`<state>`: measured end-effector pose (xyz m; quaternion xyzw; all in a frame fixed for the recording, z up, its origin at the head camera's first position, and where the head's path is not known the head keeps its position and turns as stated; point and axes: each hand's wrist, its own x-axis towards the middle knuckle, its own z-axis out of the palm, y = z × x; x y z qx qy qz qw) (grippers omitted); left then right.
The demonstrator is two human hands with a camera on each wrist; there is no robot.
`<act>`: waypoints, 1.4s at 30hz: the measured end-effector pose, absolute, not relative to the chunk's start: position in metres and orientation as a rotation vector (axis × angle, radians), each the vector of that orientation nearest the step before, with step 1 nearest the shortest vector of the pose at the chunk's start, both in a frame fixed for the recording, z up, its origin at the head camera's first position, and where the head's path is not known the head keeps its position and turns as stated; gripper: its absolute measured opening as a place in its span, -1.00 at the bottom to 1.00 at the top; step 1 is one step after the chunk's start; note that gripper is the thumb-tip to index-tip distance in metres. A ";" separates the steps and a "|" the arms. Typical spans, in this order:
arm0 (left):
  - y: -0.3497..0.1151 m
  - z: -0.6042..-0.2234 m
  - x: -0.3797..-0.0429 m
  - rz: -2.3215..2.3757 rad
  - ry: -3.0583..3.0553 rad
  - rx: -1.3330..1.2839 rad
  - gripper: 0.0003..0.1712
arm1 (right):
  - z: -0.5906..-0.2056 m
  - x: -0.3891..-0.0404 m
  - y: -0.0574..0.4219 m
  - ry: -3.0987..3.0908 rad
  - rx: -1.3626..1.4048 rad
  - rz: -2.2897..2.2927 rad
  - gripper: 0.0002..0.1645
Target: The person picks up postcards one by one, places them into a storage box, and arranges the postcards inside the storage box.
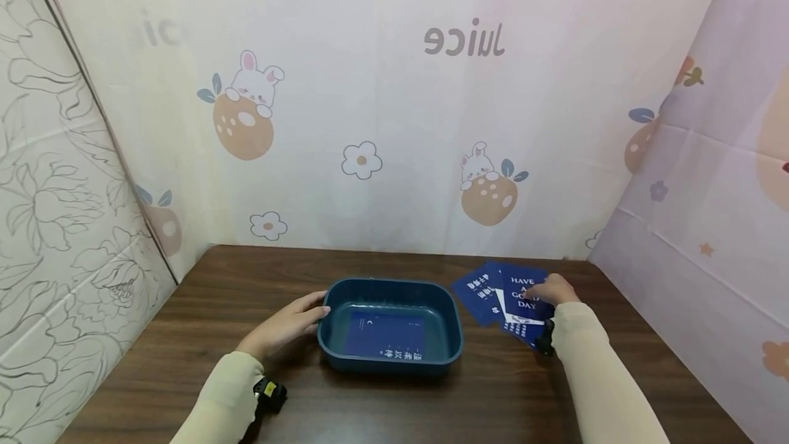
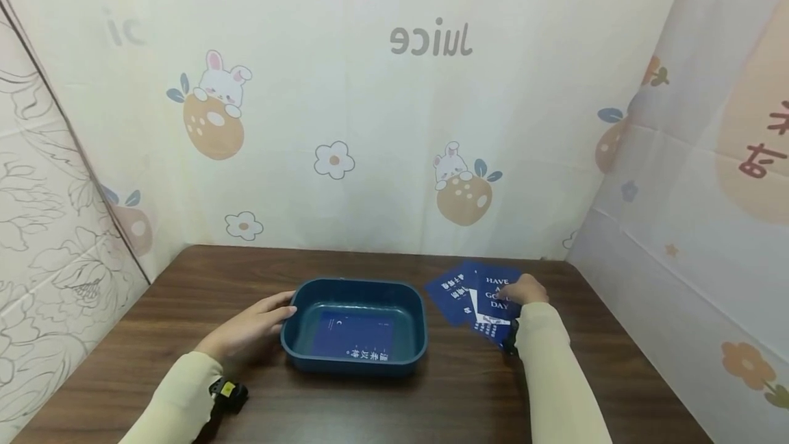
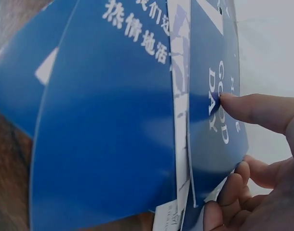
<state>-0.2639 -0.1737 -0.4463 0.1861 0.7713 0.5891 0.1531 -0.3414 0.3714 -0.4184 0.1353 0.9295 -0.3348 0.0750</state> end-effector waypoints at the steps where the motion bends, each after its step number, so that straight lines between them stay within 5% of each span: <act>1: -0.174 -0.447 -0.264 1.694 2.211 0.528 -0.34 | -0.419 -0.342 0.372 2.786 0.407 -1.018 0.04; 14: -0.174 -0.447 -0.264 1.697 2.210 0.495 -0.36 | -0.432 -0.341 0.378 2.890 0.419 -1.110 -0.26; 42: -0.173 -0.444 -0.262 1.682 2.220 0.504 -0.39 | -0.417 -0.347 0.357 3.072 0.518 -1.387 -0.39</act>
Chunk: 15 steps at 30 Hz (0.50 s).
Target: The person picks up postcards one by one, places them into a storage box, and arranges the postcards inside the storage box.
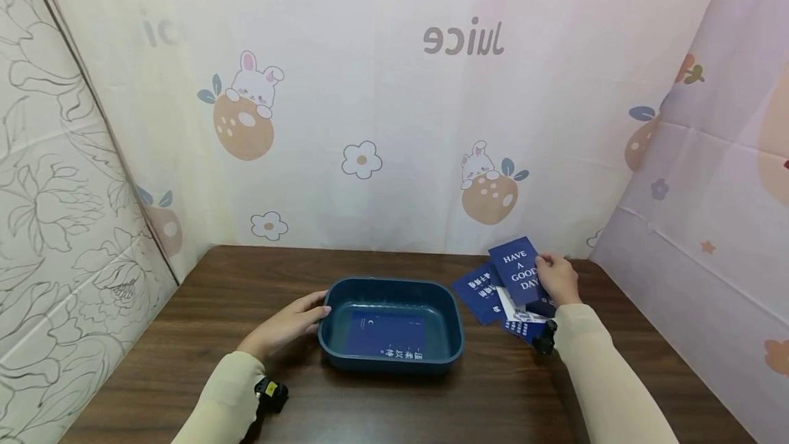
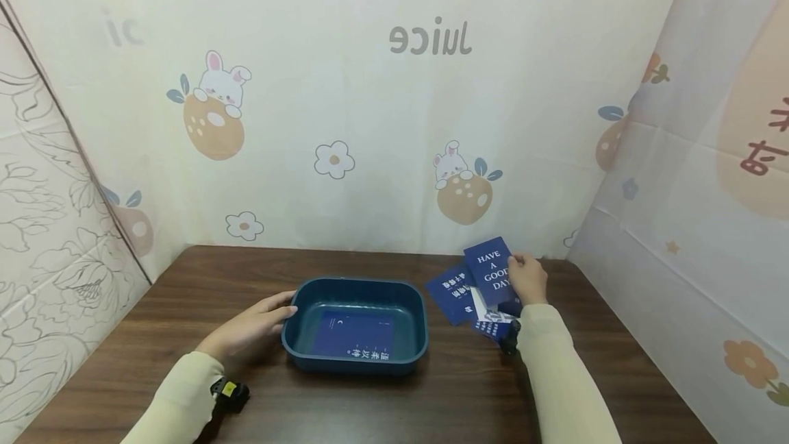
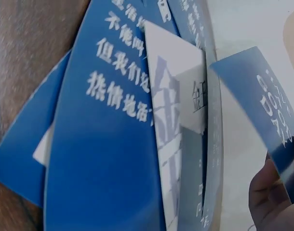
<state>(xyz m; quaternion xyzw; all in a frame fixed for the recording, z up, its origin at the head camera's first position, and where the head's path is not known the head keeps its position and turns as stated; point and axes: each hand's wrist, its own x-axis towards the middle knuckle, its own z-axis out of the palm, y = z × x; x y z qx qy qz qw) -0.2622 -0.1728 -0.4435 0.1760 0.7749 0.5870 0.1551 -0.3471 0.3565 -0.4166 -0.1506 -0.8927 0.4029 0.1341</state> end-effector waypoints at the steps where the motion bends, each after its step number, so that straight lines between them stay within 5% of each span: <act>1: -0.173 -0.444 -0.262 1.677 2.224 0.507 -0.39 | -0.416 -0.348 0.357 -2.583 -0.427 1.176 -0.39; 15: -0.175 -0.445 -0.264 1.670 2.219 0.506 -0.36 | -0.392 -0.349 0.329 -2.610 -0.239 1.200 -0.35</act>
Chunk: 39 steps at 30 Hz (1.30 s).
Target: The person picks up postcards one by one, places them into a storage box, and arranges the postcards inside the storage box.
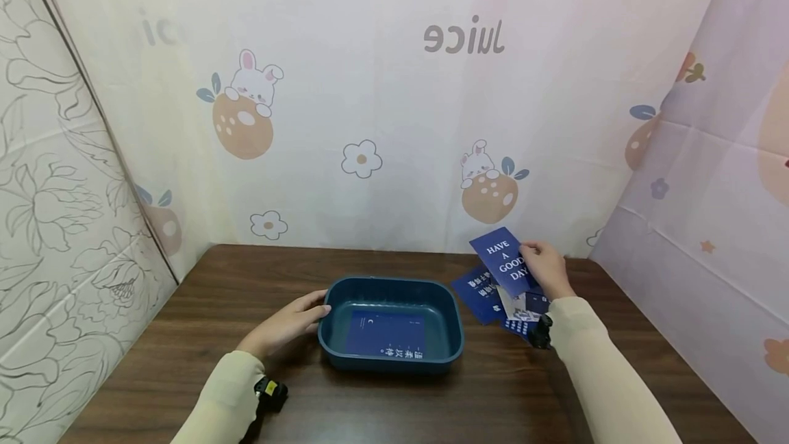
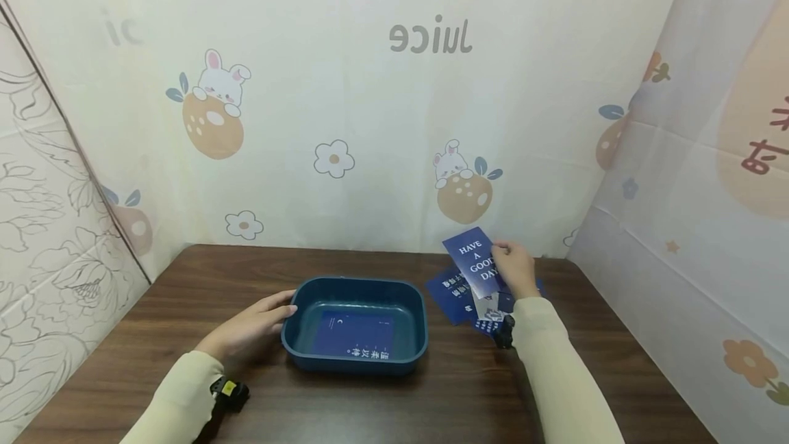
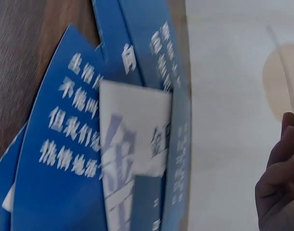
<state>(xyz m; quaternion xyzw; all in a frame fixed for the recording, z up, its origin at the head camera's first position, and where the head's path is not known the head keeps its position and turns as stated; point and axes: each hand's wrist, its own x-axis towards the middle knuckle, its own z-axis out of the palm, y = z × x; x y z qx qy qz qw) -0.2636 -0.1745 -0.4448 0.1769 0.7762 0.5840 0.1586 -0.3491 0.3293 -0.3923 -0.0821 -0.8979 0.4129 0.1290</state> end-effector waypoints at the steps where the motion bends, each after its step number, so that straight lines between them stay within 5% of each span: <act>1: -0.175 -0.445 -0.264 1.670 2.218 0.507 -0.37 | -0.391 -0.350 0.327 -2.609 -0.217 1.193 -0.36; 11: -0.174 -0.445 -0.264 1.669 2.214 0.498 -0.36 | -0.382 -0.349 0.302 -2.655 -0.006 1.159 -0.33; 39: -0.174 -0.445 -0.264 1.673 2.216 0.500 -0.36 | -0.346 -0.336 0.226 -2.753 0.538 1.114 -0.64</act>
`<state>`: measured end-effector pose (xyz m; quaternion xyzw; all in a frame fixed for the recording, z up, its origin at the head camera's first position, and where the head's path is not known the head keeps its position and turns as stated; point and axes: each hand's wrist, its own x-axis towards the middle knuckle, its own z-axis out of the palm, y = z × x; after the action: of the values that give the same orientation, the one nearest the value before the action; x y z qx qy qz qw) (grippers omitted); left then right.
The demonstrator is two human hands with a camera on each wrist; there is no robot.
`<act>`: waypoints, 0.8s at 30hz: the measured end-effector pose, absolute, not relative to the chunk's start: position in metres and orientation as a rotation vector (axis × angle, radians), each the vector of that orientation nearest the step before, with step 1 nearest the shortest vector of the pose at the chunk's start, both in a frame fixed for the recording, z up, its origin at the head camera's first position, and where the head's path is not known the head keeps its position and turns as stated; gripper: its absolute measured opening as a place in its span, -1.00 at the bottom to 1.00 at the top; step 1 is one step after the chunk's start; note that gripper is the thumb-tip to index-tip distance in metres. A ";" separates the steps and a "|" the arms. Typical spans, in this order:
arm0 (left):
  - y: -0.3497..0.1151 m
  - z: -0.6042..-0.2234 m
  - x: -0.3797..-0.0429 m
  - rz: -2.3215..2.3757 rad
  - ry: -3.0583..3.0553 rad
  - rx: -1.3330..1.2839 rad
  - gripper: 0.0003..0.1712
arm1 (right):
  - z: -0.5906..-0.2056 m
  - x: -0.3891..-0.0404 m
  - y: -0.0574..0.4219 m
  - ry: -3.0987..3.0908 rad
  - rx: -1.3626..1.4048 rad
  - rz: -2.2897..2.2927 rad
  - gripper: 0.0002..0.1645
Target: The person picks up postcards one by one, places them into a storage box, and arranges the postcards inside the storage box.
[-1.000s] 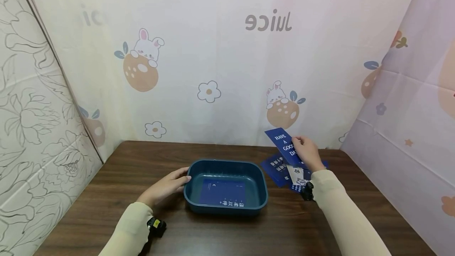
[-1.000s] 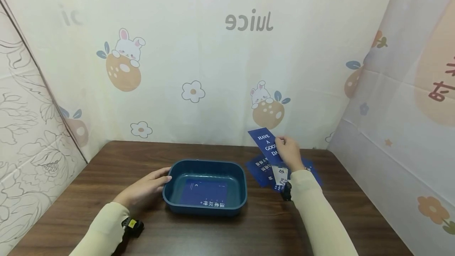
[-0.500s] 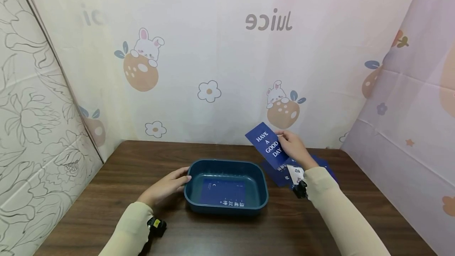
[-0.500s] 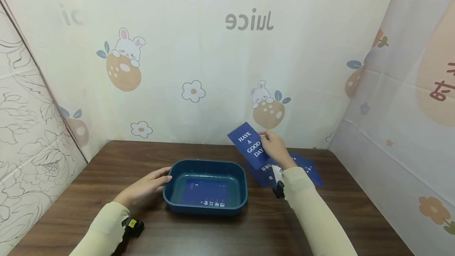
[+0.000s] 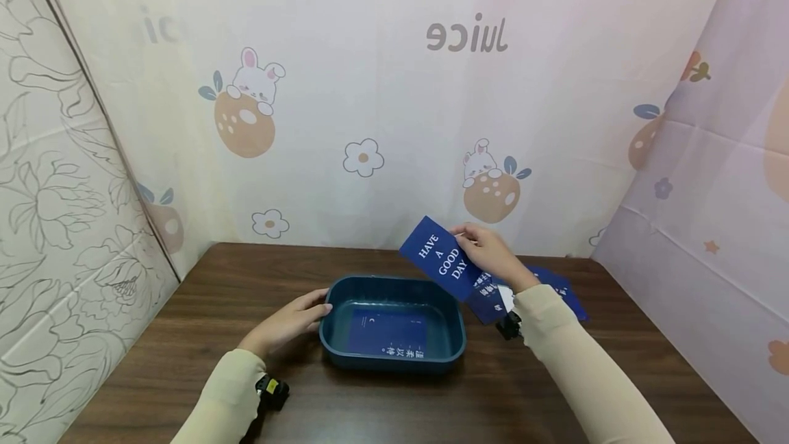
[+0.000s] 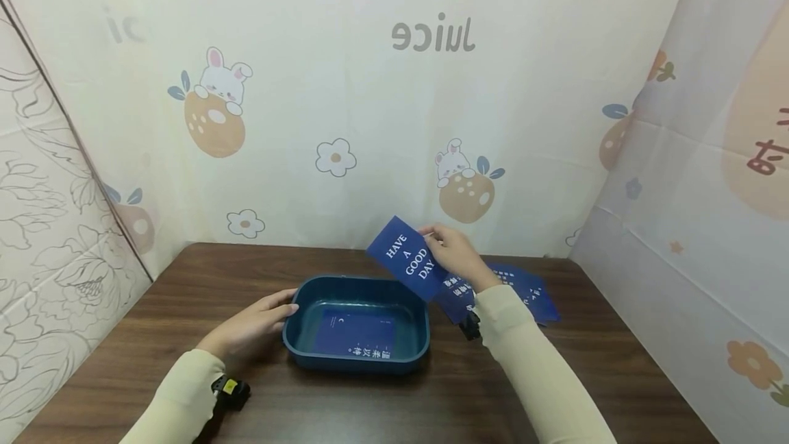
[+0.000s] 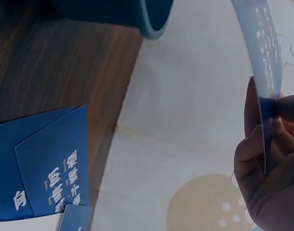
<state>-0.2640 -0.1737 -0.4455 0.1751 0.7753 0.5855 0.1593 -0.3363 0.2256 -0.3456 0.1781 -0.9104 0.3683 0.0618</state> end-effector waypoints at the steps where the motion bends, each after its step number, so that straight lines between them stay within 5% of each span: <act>1: -0.174 -0.445 -0.264 1.673 2.219 0.498 -0.35 | -0.345 -0.337 0.224 -2.753 0.557 1.112 -0.65; 24: -0.173 -0.442 -0.262 1.657 2.233 0.476 -0.36 | -0.342 -0.332 0.178 -2.893 0.866 0.994 -0.71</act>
<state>-0.2622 -0.1732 -0.4420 0.1664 0.7813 0.5799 0.1599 -0.3321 0.1781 -0.3420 0.2724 -0.9098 0.3127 -0.0189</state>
